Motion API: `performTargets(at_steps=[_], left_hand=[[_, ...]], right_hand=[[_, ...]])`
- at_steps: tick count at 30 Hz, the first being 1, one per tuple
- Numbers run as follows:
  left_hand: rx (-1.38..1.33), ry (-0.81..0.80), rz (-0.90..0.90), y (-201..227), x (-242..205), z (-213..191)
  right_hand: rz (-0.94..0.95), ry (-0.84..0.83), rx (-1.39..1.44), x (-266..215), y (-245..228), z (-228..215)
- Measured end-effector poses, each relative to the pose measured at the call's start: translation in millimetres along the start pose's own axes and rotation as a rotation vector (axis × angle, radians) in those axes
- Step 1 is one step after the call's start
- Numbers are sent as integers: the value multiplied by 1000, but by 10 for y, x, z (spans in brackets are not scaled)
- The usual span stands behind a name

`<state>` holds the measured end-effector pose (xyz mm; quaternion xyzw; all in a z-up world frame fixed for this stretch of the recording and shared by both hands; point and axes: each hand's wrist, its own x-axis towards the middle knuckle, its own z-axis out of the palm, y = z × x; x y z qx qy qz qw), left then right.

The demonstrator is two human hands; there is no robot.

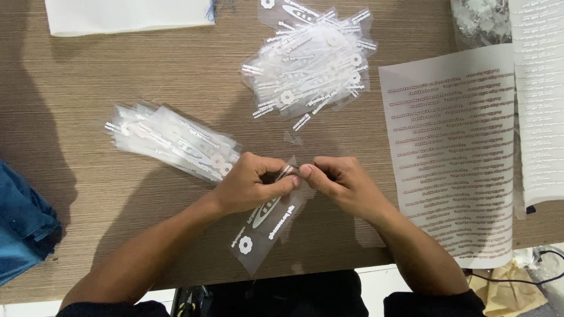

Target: Organizing and inspecting small plastic packets containing labels on a work table.

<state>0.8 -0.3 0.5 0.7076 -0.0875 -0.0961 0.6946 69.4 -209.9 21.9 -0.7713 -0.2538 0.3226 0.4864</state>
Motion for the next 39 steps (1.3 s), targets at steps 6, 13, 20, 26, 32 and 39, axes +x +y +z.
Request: performTargets(at_steps=[6,13,20,26,32,39], left_hand=[[5,-14,0,10,2,-7],[12,-47,-7,-73,1,0],[17,-32,-2,-12,3,-3],[23,4,7,22,7,-4],[-85,283,-38,-112,14,15],[-245,454,-26,-98,25,15]], right_hand=[[15,4,-36,7,11,18],[16,4,-10,25,-102,16],[26,25,-46,12,-217,3],[3,60,-12,18,51,17],[4,75,64,20,136,22],[-65,159,303,27,144,196]])
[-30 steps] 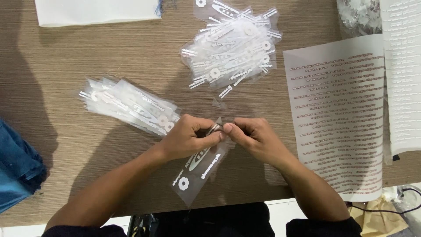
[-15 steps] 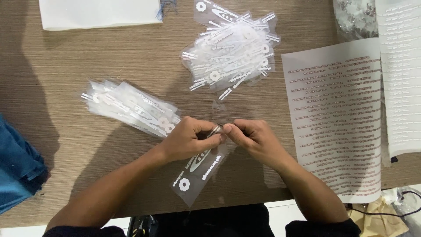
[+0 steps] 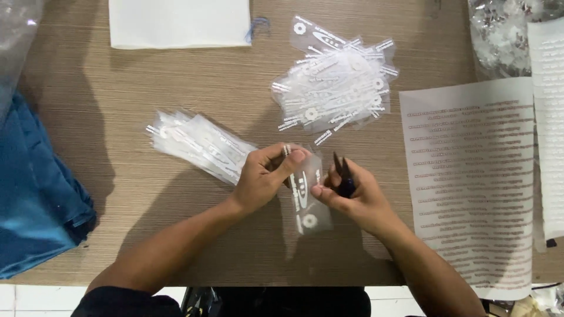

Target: Organizing and inspecting small plastic packets containing labels on a work table.

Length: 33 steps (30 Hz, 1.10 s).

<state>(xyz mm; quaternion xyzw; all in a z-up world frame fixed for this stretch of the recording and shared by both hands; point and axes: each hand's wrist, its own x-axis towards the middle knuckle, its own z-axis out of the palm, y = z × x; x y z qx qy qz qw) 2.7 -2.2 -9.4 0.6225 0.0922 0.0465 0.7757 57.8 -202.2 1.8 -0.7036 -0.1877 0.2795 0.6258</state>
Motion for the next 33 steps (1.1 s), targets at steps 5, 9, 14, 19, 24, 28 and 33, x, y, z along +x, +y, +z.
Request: performTargets(at_steps=[5,9,14,19,24,28,33], left_hand=[[-134,-126,-72,35,-22,0],[-107,-189,-112,76,-44,18],[16,-204,-110,101,-36,33],[105,-187,-67,87,-50,47],[80,-113,-32,85,-76,79],[137,-89,222,-235,-64,23],[205,-580,522,38,-230,93]], right_hand=[[-30,287,70,59,-69,-13],[-61,438,23,89,-35,-128],[-63,485,-19,107,-20,-133],[-19,488,7,129,-87,-78],[10,518,135,192,-85,-118],[-29,565,223,309,-57,-201],[-38,592,256,363,-197,-142]])
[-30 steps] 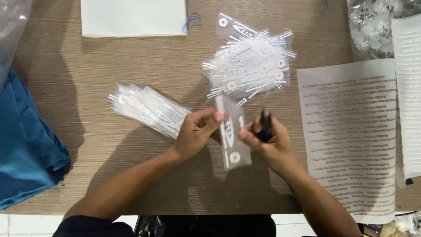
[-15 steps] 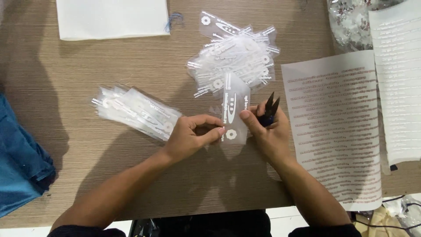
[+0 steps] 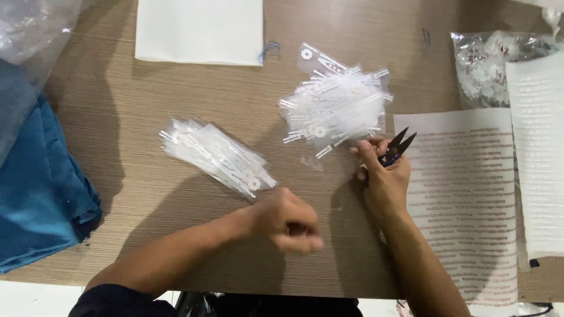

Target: Organizing and inspecting small plastic packets containing labels on a work table.

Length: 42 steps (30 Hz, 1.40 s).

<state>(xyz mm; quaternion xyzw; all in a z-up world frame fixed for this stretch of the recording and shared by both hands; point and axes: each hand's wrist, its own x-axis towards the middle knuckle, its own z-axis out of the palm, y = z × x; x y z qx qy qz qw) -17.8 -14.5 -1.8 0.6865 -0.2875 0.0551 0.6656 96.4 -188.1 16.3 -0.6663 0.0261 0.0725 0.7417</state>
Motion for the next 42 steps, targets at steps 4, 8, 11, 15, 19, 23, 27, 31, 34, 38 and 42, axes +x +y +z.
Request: performTargets(at_steps=[4,8,11,15,19,23,27,31,34,38,42], left_hand=[[80,-386,134,80,-32,-72],[313,-527,86,16,-107,13],[491,-673,27,31,-93,19],[559,-669,14,95,-122,19],[563,-712,-23,91,-126,21],[386,-647,154,14,-145,6],[368,-612,220,-60,-180,62],[389,-607,197,-128,-228,123],[358,-672,167,-96,-211,64],[337,-671,124,-34,-200,32],[306,-624,168,-62,-215,40]], right_hand=[[27,-166,-45,-28,-6,-74],[-41,-331,-412,-101,79,-85],[-270,-471,-517,-109,142,-41],[-556,-621,-784,-197,40,135],[-610,-723,-838,-179,102,255],[-762,-839,-920,-185,135,529],[-945,-914,-1027,-144,286,790],[-935,-1005,-1280,-123,430,911],[-895,-1023,-1396,-127,420,944],[-939,-961,-1289,-136,437,941],[-920,-904,-1221,-134,441,947]])
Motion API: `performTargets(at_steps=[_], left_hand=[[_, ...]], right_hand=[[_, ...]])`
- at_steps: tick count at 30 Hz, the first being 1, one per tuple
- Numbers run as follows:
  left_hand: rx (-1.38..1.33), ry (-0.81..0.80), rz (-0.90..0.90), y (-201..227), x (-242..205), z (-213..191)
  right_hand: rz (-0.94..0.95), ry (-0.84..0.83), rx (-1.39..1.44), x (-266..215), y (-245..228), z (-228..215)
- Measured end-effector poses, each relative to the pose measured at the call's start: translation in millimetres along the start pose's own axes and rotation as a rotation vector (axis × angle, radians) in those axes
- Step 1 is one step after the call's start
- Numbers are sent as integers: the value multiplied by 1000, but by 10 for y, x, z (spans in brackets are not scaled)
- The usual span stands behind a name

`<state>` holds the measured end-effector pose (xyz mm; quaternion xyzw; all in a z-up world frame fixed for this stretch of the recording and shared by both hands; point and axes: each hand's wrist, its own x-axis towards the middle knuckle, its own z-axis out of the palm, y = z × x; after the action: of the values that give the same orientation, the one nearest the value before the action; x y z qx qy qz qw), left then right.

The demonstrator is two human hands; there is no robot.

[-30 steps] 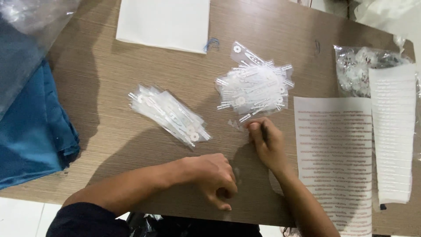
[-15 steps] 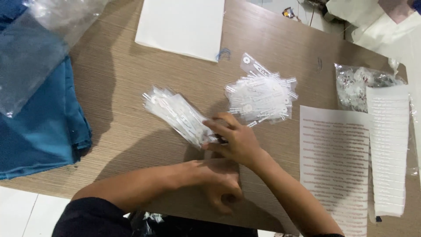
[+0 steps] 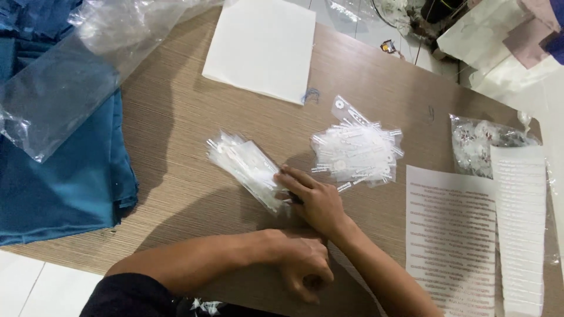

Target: Organizing and inspecting small plastic packets containing labels on a work table.

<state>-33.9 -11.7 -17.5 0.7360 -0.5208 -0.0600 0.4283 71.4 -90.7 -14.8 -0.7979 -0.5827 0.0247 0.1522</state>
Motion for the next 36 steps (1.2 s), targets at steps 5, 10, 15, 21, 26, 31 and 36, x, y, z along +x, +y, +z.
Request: performTargets(at_steps=[5,10,15,21,26,31,36], left_hand=[[35,65,-38,87,-25,-146],[-170,182,-183,-124,-44,-93],[-719,876,-402,-112,-7,-208],[-1125,1288,-486,-72,85,-302],[-968,1297,-503,27,102,-415],[-1100,1232,-496,-30,51,-377],[-938,940,-438,168,49,-391]], right_hand=[[-19,305,117,-30,-2,-259],[28,391,168,-215,70,-650],[228,542,77,-459,-3,-953],[136,444,-368,-849,-201,-702],[142,413,-363,-999,-259,-391],[279,413,-80,-935,-252,-577],[416,493,222,-656,-258,-943]])
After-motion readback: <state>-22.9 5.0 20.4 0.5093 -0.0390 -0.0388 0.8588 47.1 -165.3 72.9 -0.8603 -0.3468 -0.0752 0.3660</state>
